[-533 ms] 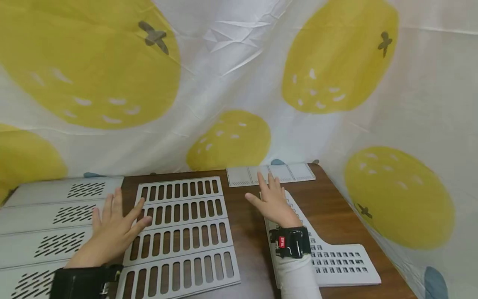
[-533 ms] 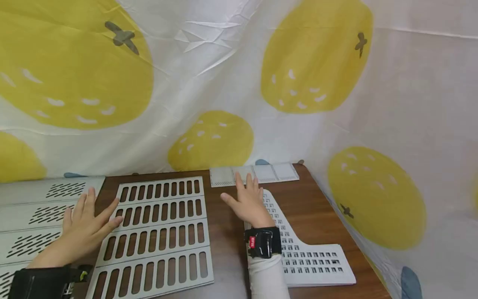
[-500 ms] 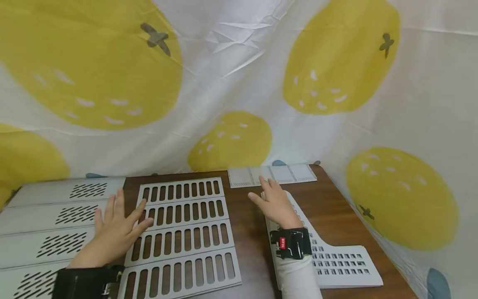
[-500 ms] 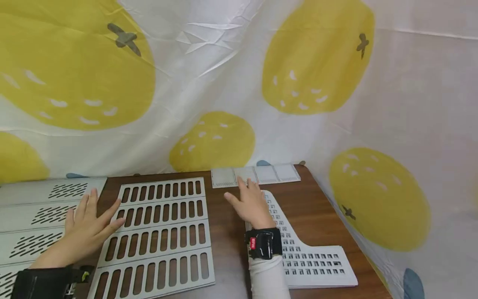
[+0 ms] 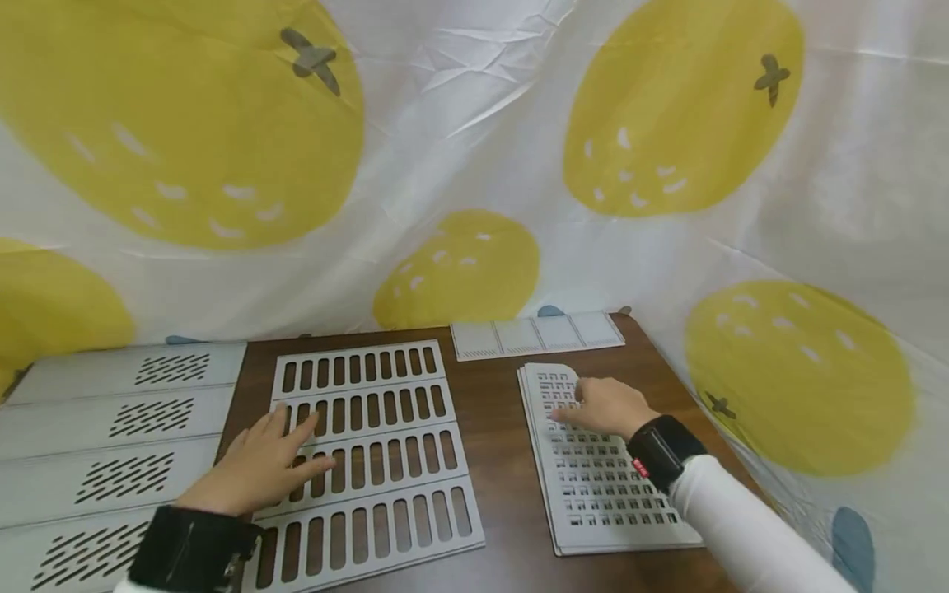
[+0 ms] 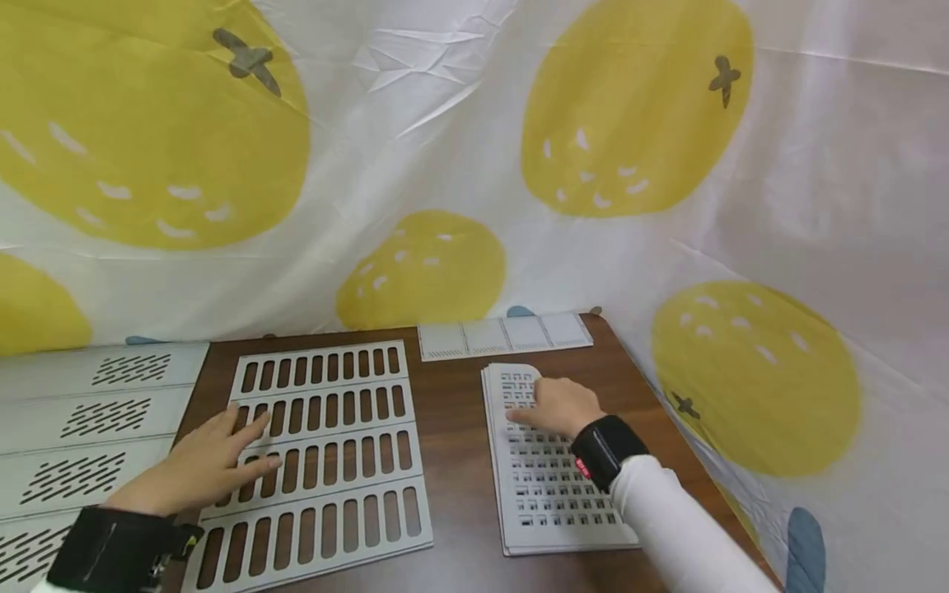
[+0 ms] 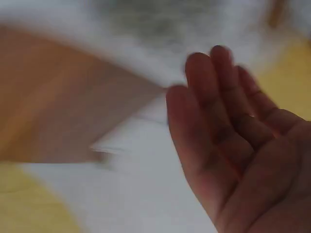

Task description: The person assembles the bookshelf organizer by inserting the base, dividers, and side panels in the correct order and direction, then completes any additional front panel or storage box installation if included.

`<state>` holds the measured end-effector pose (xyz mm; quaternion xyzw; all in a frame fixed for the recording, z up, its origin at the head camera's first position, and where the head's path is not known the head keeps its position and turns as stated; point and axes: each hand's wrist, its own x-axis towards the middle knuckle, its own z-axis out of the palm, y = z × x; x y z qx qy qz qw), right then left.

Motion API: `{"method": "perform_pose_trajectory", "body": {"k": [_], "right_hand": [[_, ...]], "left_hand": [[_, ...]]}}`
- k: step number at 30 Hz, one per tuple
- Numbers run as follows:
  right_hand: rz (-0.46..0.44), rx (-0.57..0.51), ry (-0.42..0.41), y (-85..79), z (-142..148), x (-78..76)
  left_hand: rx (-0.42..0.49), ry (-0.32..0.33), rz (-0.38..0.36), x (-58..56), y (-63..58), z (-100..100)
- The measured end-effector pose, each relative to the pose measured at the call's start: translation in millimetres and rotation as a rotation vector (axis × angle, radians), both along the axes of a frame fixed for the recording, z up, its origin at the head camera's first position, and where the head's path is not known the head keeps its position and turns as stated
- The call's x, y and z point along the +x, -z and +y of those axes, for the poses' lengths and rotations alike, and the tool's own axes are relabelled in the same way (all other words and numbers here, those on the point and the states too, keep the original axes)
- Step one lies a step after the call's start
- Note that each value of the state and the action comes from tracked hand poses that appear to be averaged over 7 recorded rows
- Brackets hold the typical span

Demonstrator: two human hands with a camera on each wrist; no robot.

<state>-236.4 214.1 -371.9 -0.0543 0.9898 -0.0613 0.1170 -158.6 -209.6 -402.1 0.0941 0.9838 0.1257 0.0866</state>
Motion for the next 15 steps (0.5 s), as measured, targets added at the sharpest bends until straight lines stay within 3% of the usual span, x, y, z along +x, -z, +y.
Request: {"method": "perform_pose_trajectory", "body": {"k": [2,4,6,8,10,12,15], "right_hand": [[-0.104,0.054,0.043,6.7,15,-3.8],[-0.175,0.075,0.082,13.0,26,-5.2],[-0.204,0.056,0.096,18.4,30,-7.0],[-0.210,0.028,0.094,22.3,32,-8.8],[-0.221,0.013,0.092,24.5,33,-9.2],[-0.232,0.021,0.090,25.8,33,-8.0],[-0.236,0.065,0.063,22.0,31,-6.2]], "left_hand": [[-0.003,0.059,-0.011,-10.3,-12.0,4],[0.008,0.111,-0.074,-24.5,-20.7,13],[-0.009,0.117,-0.140,-38.5,-21.8,24],[-0.040,0.119,-0.171,-52.4,-12.2,35],[-0.094,0.115,-0.129,-63.1,3.3,45],[-0.128,0.099,-0.081,-69.8,21.0,53],[-0.137,0.065,-0.073,-73.8,41.7,57]]}}
